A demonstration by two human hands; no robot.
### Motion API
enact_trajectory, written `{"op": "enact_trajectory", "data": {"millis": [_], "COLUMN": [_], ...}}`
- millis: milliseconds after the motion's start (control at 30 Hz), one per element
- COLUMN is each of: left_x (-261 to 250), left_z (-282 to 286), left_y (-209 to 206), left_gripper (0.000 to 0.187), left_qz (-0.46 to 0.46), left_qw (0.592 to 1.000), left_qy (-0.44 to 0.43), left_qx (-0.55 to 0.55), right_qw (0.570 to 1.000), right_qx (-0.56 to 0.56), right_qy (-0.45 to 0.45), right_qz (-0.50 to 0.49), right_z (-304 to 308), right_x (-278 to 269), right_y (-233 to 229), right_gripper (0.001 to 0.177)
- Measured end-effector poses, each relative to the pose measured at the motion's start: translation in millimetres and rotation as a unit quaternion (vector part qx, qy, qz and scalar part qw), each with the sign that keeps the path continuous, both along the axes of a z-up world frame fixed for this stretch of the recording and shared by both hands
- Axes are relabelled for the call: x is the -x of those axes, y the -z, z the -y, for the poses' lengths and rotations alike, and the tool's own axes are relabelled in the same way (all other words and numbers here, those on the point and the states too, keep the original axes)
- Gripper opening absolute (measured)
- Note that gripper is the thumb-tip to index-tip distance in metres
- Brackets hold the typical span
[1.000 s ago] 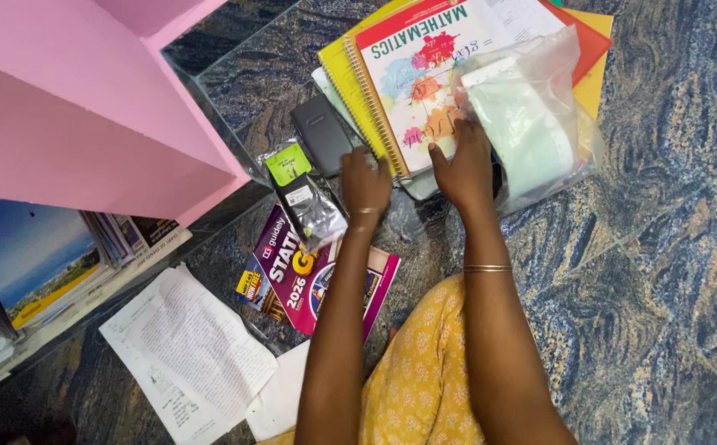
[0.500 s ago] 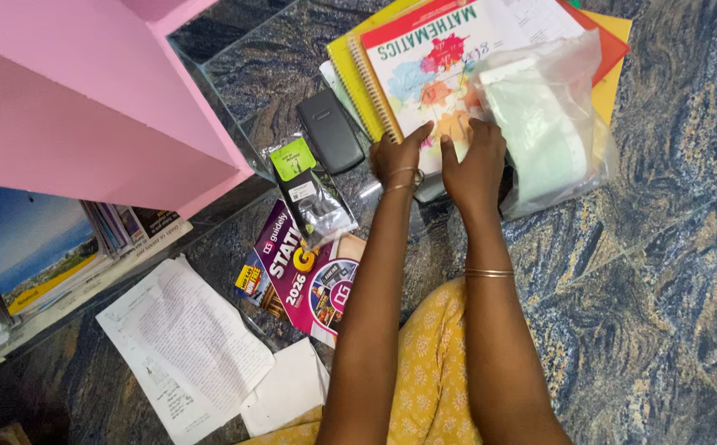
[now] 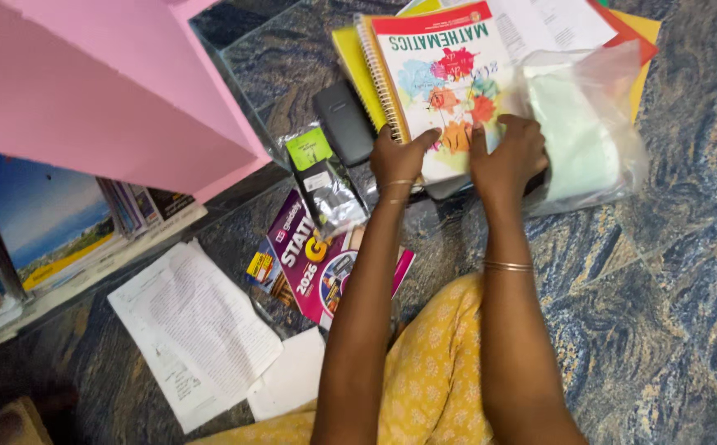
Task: The person sits on the floor and organizes a pile of books, notebooks, and loose papers. They pick up items, flip through pages, and place them into neat stacks on the floor.
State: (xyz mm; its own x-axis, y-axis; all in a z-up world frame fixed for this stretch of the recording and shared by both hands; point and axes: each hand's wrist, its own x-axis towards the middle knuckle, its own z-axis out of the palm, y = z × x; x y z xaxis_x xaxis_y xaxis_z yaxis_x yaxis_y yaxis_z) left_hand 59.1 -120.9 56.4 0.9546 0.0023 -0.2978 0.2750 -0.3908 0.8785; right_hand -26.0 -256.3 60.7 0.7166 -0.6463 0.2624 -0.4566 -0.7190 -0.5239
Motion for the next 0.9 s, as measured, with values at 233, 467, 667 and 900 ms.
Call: {"op": "enact_trajectory", "data": {"millis": [233,467,667,900], "left_x": [110,220,272,273], "left_z": [-117,-256,-343,-433], "left_y": [-84,-158,-182,-153], "left_gripper": [0.049,0.045,0.044,0.048], "left_qz": [0.230,0.304,0.330,0.265], "left_qw": [0.962,0.940,0.919,0.956], "left_qy": [0.127,0.150,0.156,0.034], "left_qx": [-0.069,-0.051,-0.151,-0.124], "right_qw": [0.892,0.527,0.473,0.582], "right_qx": [-0.441,-0.766,-0.695,-0.722], "right_qy": [-0.062,-0.360,-0.511,-0.364], "right_qz": [-0.070,-0.081,-0.176,-0.085], "right_z": [-17,-80,-182,-288], "right_x": [-15,-5,10,32], "right_y": [14,40,74,15], "right_gripper": [0.079,0.087,0.070,0.053]}}
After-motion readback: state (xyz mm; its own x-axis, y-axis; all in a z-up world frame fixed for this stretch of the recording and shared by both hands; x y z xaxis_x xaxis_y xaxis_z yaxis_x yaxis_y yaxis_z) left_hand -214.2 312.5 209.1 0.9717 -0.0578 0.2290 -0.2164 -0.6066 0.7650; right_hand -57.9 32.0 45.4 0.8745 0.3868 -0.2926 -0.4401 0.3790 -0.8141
